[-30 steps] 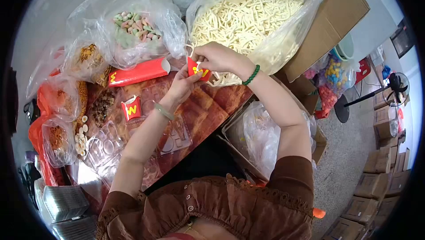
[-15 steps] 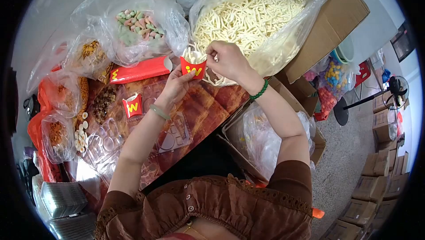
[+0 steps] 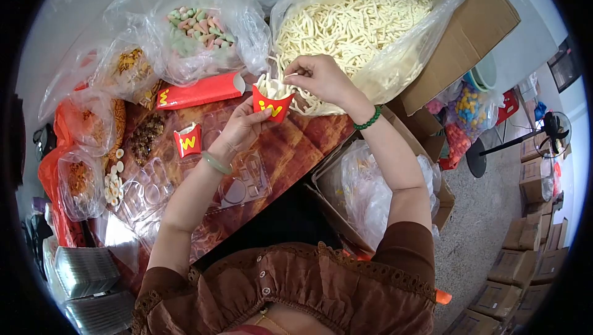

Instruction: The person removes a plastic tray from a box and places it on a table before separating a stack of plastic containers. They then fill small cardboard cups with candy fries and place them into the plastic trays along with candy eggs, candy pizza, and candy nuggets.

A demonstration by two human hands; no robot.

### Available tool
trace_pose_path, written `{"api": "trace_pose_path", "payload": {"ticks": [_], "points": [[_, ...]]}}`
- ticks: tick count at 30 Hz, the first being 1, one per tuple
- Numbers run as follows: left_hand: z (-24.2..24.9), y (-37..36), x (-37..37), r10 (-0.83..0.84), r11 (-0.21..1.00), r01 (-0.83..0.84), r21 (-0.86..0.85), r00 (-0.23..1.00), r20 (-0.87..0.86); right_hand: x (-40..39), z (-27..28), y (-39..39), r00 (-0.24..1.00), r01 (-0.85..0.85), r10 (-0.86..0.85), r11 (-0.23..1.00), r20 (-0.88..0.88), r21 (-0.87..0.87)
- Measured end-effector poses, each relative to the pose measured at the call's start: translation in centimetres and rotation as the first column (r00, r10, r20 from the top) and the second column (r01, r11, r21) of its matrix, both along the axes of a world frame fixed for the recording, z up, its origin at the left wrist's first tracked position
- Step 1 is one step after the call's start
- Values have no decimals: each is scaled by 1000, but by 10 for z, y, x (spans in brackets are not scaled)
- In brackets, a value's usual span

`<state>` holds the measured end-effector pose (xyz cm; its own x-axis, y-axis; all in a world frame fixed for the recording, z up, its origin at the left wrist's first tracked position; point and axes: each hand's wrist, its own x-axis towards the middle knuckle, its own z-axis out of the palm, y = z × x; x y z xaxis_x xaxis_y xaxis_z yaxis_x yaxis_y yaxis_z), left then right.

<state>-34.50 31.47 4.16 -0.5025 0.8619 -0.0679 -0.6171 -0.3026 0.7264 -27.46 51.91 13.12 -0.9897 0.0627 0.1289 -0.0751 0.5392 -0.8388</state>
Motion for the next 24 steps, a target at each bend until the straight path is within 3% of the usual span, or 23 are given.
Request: {"api": "trace_pose_path", "payload": {"ticks": [1, 3, 5, 7, 10, 12, 14, 16, 18, 20, 21, 22, 24], "points": [[3, 0, 4, 27, 999, -28, -22, 999, -40, 1, 8, -8, 999, 34, -29, 974, -26, 223], [4, -1, 10, 58, 997, -62, -41, 995, -78, 3, 11, -25, 998, 49, -59, 970, 37, 237], [4, -5, 13, 95, 995, -96, -21, 993, -66, -2, 1, -32, 963, -120, 218, 873, -158, 473], [10, -14, 16, 136, 990, -138, -29, 989, -55, -4, 1, -40, 936, -195, 301, 876, -184, 441], [7, -26, 20, 192, 981, -194, -26, 979, -68, -5, 0, -46, 895, -222, 385, 823, -226, 523], [3, -34, 22, 218, 976, -219, -9, 972, -92, -10, -1, -51, 914, -320, 387, 874, -125, 367], [1, -44, 24, 268, 956, -291, -46, 924, -274, -12, -4, -60, 912, -302, 373, 892, -172, 335], [2, -53, 30, 302, 942, -333, -44, 898, -319, -13, -3, -73, 860, -121, 312, 893, -403, 433], [-1, -62, 32, 334, 927, -372, -41, 870, -362, -14, -5, -89, 876, -156, 316, 900, -364, 406], [-8, -72, 32, 368, 911, -411, -27, 844, -390, -15, -6, -102, 823, -231, 463, 802, -329, 551], [-8, -77, 34, 376, 908, -419, -28, 841, -389, -15, 0, -107, 851, -295, 483, 765, -206, 573], [-9, -82, 37, 379, 907, -420, -42, 855, -355, -18, -1, -107, 847, -302, 491, 762, -206, 573], [-8, -91, 40, 390, 902, -428, -58, 864, -319, -27, 0, -112, 804, -483, 590, 725, -79, 491]]}}
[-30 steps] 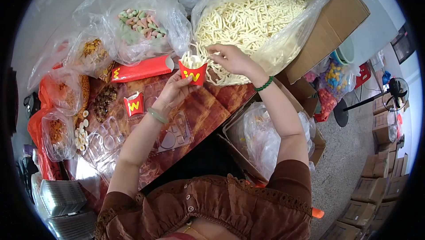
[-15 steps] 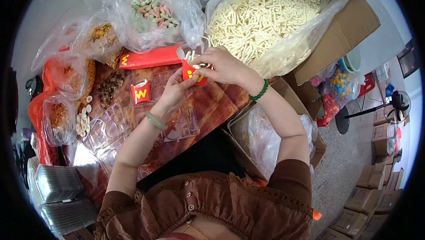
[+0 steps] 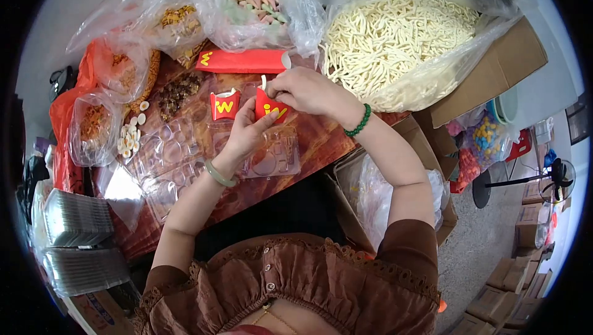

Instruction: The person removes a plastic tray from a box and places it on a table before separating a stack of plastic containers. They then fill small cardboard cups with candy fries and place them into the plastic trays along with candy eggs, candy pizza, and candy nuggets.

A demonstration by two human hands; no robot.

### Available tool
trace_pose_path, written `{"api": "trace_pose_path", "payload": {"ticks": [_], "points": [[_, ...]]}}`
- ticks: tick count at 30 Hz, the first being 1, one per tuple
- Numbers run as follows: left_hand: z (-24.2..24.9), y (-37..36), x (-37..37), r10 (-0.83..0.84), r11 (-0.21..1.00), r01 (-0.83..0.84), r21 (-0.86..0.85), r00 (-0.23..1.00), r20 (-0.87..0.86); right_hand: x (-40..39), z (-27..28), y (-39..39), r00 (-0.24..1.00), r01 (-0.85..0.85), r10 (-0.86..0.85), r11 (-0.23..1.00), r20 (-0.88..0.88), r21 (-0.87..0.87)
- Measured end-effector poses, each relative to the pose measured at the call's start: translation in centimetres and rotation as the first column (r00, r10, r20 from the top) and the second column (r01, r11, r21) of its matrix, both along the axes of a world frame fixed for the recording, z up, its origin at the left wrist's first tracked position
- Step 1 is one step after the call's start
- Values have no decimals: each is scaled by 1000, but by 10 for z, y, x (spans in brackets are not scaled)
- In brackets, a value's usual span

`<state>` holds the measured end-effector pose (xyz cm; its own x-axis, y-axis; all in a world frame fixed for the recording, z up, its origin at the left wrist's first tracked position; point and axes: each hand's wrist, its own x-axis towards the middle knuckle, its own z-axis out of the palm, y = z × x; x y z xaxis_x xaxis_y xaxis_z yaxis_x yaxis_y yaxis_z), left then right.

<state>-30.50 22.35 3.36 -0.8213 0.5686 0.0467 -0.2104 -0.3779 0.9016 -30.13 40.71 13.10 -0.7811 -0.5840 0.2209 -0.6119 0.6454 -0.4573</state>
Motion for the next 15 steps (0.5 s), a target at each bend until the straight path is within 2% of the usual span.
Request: {"api": "trace_pose_path", "payload": {"ticks": [1, 2, 4, 6, 8, 11, 12, 14, 15], "points": [[1, -4, 1, 23, 1000, -24, -3, 999, -28, 2, 2, -8, 999, 37, -36, 994, 18, -101], [3, -8, 3, 48, 999, -49, -5, 997, -56, 3, 4, -16, 1000, 26, -25, 995, 19, -101], [9, -15, 6, 86, 996, -86, 5, 994, -71, 3, 5, -30, 986, 90, -119, 969, -114, -229], [9, -22, 9, 123, 992, -122, 11, 989, -85, -2, 4, -35, 989, 53, -80, 978, -127, -201], [6, -30, 9, 145, 989, -148, -25, 986, -81, -8, -3, -38, 982, 10, -19, 999, -188, -50], [8, -39, 12, 172, 985, -171, 18, 984, -35, -12, -6, -51, 982, -9, 2, 999, -191, -40], [9, -42, 13, 180, 984, -179, 18, 983, -35, -10, -3, -56, 982, -17, 10, 999, -190, -40], [14, -47, 14, 198, 980, -199, -21, 980, -35, -5, 5, -67, 992, 62, -82, 978, -93, -198], [15, -49, 14, 205, 978, -206, -21, 978, -36, -7, 6, -69, 993, 55, -75, 979, -94, -198]]}}
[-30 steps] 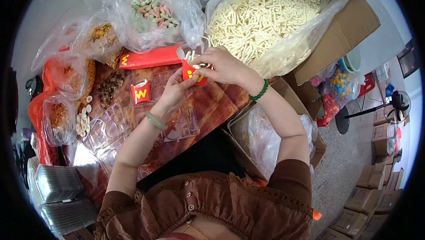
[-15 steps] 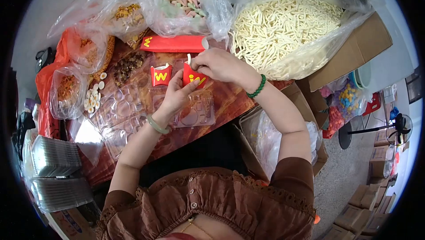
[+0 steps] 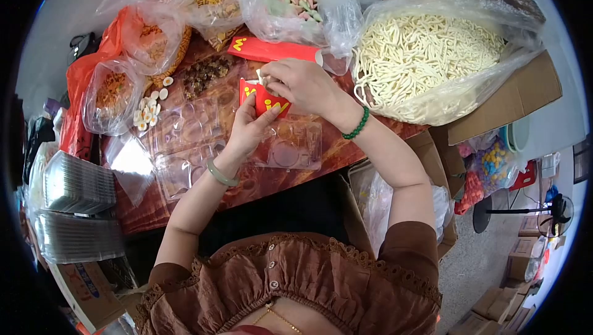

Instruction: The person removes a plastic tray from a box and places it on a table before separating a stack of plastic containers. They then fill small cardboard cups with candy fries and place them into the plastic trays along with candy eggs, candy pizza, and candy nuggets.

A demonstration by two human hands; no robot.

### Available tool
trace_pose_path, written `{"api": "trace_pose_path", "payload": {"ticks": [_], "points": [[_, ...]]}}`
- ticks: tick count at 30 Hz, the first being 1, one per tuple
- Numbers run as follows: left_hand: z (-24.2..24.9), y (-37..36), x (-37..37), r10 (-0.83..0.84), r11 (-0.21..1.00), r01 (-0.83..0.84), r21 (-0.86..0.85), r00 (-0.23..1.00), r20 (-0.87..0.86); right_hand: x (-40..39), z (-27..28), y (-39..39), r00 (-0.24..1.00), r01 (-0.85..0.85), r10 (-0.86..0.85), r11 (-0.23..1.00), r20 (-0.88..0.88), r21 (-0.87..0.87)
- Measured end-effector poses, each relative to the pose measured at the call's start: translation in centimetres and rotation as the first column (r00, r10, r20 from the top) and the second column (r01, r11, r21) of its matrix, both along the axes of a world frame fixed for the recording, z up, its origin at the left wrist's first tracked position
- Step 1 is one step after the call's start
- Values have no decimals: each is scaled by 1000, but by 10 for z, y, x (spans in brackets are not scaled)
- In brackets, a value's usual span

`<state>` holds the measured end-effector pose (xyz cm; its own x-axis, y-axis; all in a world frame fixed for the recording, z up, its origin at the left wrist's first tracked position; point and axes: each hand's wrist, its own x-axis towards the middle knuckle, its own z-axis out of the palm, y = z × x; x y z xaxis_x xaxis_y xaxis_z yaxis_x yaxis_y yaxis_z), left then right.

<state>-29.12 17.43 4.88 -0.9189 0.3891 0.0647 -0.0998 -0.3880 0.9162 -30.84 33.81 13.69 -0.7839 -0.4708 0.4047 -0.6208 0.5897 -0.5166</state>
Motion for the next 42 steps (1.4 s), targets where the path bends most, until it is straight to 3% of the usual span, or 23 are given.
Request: {"api": "trace_pose_path", "payload": {"ticks": [2, 9, 11, 13, 15, 17, 20, 22, 23, 25, 28, 31, 33, 36, 40, 42], "points": [[1, -2, 2, 12, 1000, -12, 19, 1000, -15, -3, 0, -3, 980, -44, 63, 994, -188, 103], [0, -8, 6, 61, 998, -62, 33, 998, 24, -2, -4, -15, 946, -5, 64, 984, -318, 181], [-1, -11, 5, 91, 995, -94, 33, 993, 73, 1, -5, -17, 994, -54, 71, 982, -86, 179], [-5, -13, 2, 106, 993, -107, 47, 994, 37, -3, -12, -19, 990, -92, 105, 987, -92, 131], [-7, -13, 5, 120, 989, -122, 84, 992, 34, -1, -14, -23, 997, -23, 11, 987, 76, 157], [-10, -16, 9, 96, 995, -98, 25, 994, 55, -2, -27, -22, 992, -36, 24, 995, 127, 95], [-9, -22, 29, 211, 977, -210, -21, 977, 33, 0, -40, -22, 955, -72, 59, 997, 290, 36], [11, -35, 55, 233, 804, -455, -382, 833, -502, 5, -50, -23, 920, -166, 147, 986, 363, 21], [-6, -41, 60, 213, 792, -466, -395, 817, -537, 5, -68, -23, 909, -182, 186, 982, 373, -45], [-5, -48, 81, 4, 582, -639, -503, 621, -784, 7, -81, -31, 873, -206, 202, 978, 443, -41], [-28, -48, 99, -247, 589, -583, -560, 530, -811, 10, -95, -41, 805, -259, 263, 962, 531, -83], [-42, -43, 97, -287, 502, -645, -576, 504, -815, 15, -94, -45, 880, -266, 253, 964, 401, -23], [-43, -38, 93, -313, 459, -673, -581, 490, -814, 20, -82, -39, 991, -119, 104, 973, 82, 199], [-41, -28, 90, -333, 430, -679, -595, 493, -804, 26, -99, -29, 988, -127, 100, 958, 115, 259], [-33, -18, 84, -313, 424, -671, -609, 522, -793, 23, -95, -6, 992, -96, 80, 981, 97, 169], [-17, -18, 78, -292, 468, -630, -620, 552, -781, 8, -85, 23, 998, 10, -8, 1000, 66, -29]]}}
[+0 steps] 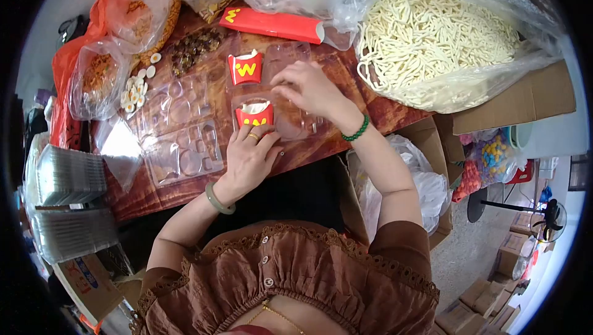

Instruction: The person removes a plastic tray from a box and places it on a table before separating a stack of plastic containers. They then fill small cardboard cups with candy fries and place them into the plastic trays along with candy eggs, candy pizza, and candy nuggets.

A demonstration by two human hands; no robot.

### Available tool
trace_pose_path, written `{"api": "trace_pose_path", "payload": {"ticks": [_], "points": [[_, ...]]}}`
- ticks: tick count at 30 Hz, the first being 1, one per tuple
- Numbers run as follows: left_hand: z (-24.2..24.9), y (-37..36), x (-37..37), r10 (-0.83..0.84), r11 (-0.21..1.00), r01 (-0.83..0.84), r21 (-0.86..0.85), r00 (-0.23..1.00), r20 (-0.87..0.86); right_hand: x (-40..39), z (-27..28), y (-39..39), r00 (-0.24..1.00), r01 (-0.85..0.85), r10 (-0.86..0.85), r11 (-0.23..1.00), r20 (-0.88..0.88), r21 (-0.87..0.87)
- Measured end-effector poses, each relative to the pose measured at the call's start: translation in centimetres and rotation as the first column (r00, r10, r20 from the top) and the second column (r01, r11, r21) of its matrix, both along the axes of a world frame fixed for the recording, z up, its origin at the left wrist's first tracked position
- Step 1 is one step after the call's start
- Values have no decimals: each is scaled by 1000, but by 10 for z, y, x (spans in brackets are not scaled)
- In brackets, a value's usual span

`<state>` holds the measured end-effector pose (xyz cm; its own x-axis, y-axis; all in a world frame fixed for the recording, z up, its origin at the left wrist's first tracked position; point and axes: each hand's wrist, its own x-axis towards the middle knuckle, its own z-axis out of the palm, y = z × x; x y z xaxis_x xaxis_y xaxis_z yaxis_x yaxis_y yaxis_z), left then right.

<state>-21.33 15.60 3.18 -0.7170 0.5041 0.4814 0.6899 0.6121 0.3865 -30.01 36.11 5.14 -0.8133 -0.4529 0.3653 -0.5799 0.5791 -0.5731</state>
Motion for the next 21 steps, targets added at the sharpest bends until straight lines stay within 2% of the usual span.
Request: {"api": "trace_pose_path", "payload": {"ticks": [1, 2, 4, 5, 7, 8, 10, 11, 12, 15, 16, 17, 18, 19, 21], "points": [[11, -1, -6, -26, 999, 26, 20, 1000, 15, -1, 15, 15, 991, 130, -126, 986, 46, -108], [21, 0, -17, -68, 997, 67, 49, 998, 19, -9, 20, 33, 940, 299, -271, 947, 207, -119], [30, 9, -49, -128, 981, 127, 149, 992, -7, -35, 8, 77, 876, 481, -474, 868, 87, -120], [34, 18, -66, -145, 973, 141, 183, 989, 10, -46, 0, 90, 870, 494, -488, 861, 76, -123], [34, 42, -108, -164, 973, 170, 157, 985, -50, -66, -19, 111, 865, 492, -484, 869, 135, -41], [29, 55, -131, -194, 971, 198, 136, 980, -42, -76, -32, 111, 876, 460, -442, 886, 192, -63], [16, 82, -175, -198, 973, 206, 105, 977, -82, -84, -39, 101, 900, 427, -429, 903, 83, 41], [7, 92, -200, -220, 974, 223, 29, 972, -81, -91, -52, 100, 889, 444, -443, 896, 114, 24], [3, 100, -218, -227, 973, 230, 26, 970, -91, -95, -55, 97, 890, 441, -441, 897, 116, 27], [0, 117, -255, -289, 950, 288, -118, 957, 10, -93, -50, 90, 884, 456, -455, 890, 111, 21], [2, 120, -259, -292, 949, 291, -120, 956, 8, -92, -49, 89, 894, 438, -429, 897, 130, -52], [4, 124, -265, -285, 928, 294, -229, 956, 72, -91, -48, 89, 904, 419, -402, 899, 146, -124], [10, 126, -267, -269, 894, 300, -333, 954, 135, -89, -47, 90, 889, 426, -386, 894, 244, -139], [12, 128, -270, -271, 893, 302, -334, 953, 135, -88, -50, 92, 889, 428, -388, 893, 245, -139], [15, 133, -276, -255, 870, 347, -351, 925, 283, -86, -55, 94, 897, 435, -390, 864, 207, -253]]}}
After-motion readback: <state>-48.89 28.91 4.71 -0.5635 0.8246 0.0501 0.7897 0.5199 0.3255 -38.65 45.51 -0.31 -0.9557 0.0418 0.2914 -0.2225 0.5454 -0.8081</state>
